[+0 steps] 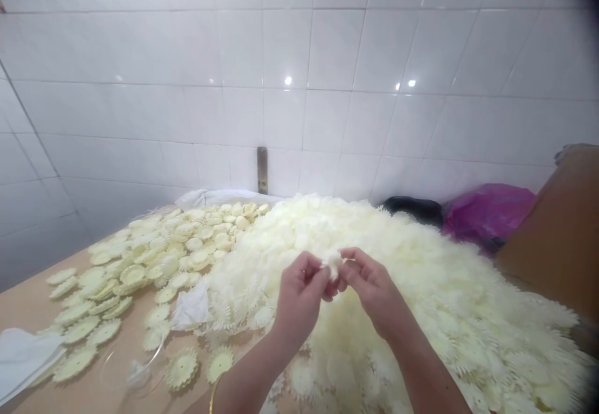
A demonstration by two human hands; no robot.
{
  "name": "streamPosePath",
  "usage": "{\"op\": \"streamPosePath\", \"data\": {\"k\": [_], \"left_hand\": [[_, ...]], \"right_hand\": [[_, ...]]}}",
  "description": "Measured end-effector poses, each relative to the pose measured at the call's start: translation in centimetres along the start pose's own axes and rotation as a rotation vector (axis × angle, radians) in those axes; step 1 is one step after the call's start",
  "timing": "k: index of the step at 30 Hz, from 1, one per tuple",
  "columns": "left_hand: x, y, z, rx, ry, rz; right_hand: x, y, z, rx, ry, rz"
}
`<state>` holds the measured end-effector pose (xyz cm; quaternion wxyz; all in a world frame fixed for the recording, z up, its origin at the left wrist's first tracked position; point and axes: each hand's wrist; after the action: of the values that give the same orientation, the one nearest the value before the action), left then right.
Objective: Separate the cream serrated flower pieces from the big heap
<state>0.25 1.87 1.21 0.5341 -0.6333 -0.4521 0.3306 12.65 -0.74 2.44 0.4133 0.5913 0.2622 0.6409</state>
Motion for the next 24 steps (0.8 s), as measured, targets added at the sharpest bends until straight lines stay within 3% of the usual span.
{"op": "streamPosePath", "data": {"k": [5,9,11,14,16,21,24], "left_hand": [[0.2,-0.3,0.5,-0.062,0.084,0.145],[0.5,-0.8,1.2,-0.065,0.255,0.295],[0.5,-0.8,1.2,0.004,0.283,0.307],[0.5,-0.4,1.0,0.104,0.138,0.198],[0.6,-0.1,1.0,0.135,0.021,0.091],[0.8,0.2,1.2,0.125,-0.062,0.023],[0.5,0.4,1.0,0.17,-0.096,-0.013]], "right_hand": [[-0.1,0.7,0.3,-0.047,0.015,0.031],[-0.2,1.6,0.7,0.104,0.168,0.042],[-0.4,1.6,0.4,-0.008,0.175,0.064],[-0.7,1.0,-0.5,-0.343,0.042,0.132],[-0.7,0.7,-1.0,-0.449,-0.011,0.185],[-0.4,1.0,-0.3,-0.238,0.179,0.18],[-0.6,1.0,-0.5,-0.347,0.116,0.195]]}}
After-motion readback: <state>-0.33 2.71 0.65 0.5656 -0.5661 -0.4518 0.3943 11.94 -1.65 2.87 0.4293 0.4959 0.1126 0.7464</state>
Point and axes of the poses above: each hand's wrist, its own x-axis towards the middle knuckle, its own z-axis out of the back of the hand, y = z × x, and after that the axes turned 15 degrees about z, right-handed
